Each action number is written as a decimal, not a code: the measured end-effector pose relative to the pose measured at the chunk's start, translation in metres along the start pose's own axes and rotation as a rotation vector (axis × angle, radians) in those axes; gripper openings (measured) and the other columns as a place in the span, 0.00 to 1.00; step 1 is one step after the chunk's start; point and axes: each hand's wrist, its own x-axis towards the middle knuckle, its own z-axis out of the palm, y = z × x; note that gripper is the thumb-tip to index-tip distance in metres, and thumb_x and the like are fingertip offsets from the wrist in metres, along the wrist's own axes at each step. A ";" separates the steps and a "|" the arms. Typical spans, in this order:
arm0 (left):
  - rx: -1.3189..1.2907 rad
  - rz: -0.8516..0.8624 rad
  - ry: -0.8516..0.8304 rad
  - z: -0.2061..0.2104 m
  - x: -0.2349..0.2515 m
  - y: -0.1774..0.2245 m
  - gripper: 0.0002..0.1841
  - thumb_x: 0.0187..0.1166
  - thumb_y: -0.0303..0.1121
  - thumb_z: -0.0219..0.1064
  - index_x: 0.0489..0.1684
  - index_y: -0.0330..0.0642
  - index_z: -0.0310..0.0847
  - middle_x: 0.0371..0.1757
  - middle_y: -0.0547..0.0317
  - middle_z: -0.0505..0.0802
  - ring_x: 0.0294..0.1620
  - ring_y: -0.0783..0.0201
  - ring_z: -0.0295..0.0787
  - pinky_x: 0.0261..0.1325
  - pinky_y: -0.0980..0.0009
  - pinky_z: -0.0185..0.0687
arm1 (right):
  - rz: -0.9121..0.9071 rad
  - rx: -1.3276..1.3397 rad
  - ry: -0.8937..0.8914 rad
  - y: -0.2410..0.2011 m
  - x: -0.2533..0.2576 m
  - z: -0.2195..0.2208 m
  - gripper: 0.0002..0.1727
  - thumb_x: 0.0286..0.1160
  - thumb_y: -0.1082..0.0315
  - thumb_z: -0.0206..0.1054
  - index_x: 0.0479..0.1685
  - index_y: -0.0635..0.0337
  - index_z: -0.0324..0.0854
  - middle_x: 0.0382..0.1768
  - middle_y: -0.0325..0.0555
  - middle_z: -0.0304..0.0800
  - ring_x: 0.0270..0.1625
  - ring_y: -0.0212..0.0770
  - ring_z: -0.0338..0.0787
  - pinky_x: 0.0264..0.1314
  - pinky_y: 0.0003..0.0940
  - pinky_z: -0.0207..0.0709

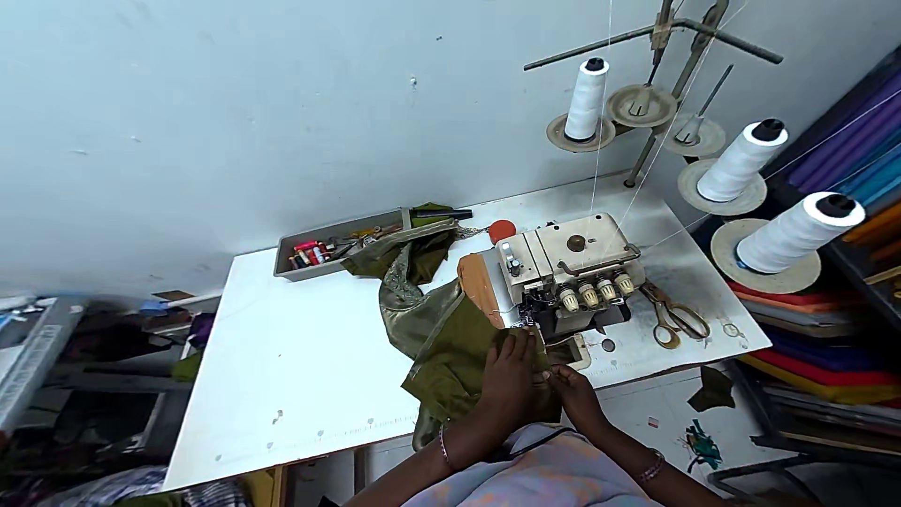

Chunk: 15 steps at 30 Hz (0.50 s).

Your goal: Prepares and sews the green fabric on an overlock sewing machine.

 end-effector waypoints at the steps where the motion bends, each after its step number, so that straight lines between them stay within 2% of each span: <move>1: -0.006 0.001 -0.001 -0.001 0.000 -0.001 0.33 0.89 0.30 0.54 0.96 0.46 0.48 0.97 0.57 0.53 0.96 0.52 0.47 0.91 0.44 0.46 | 0.003 0.012 -0.005 -0.001 0.000 0.000 0.10 0.86 0.70 0.61 0.43 0.66 0.85 0.33 0.43 0.86 0.37 0.31 0.84 0.47 0.30 0.77; 6: 0.016 0.026 0.031 0.003 0.002 -0.007 0.31 0.93 0.34 0.51 0.97 0.49 0.48 0.97 0.59 0.53 0.96 0.52 0.47 0.91 0.47 0.46 | 0.010 0.055 0.004 -0.001 0.002 0.002 0.10 0.86 0.71 0.61 0.40 0.67 0.84 0.32 0.43 0.85 0.37 0.32 0.83 0.47 0.31 0.77; 15: -0.010 0.041 0.047 0.004 0.007 -0.013 0.31 0.94 0.36 0.49 0.97 0.50 0.48 0.97 0.60 0.54 0.97 0.52 0.45 0.90 0.44 0.46 | 0.028 0.079 0.021 -0.002 0.006 0.004 0.10 0.87 0.70 0.60 0.41 0.67 0.84 0.34 0.44 0.86 0.39 0.32 0.84 0.49 0.32 0.77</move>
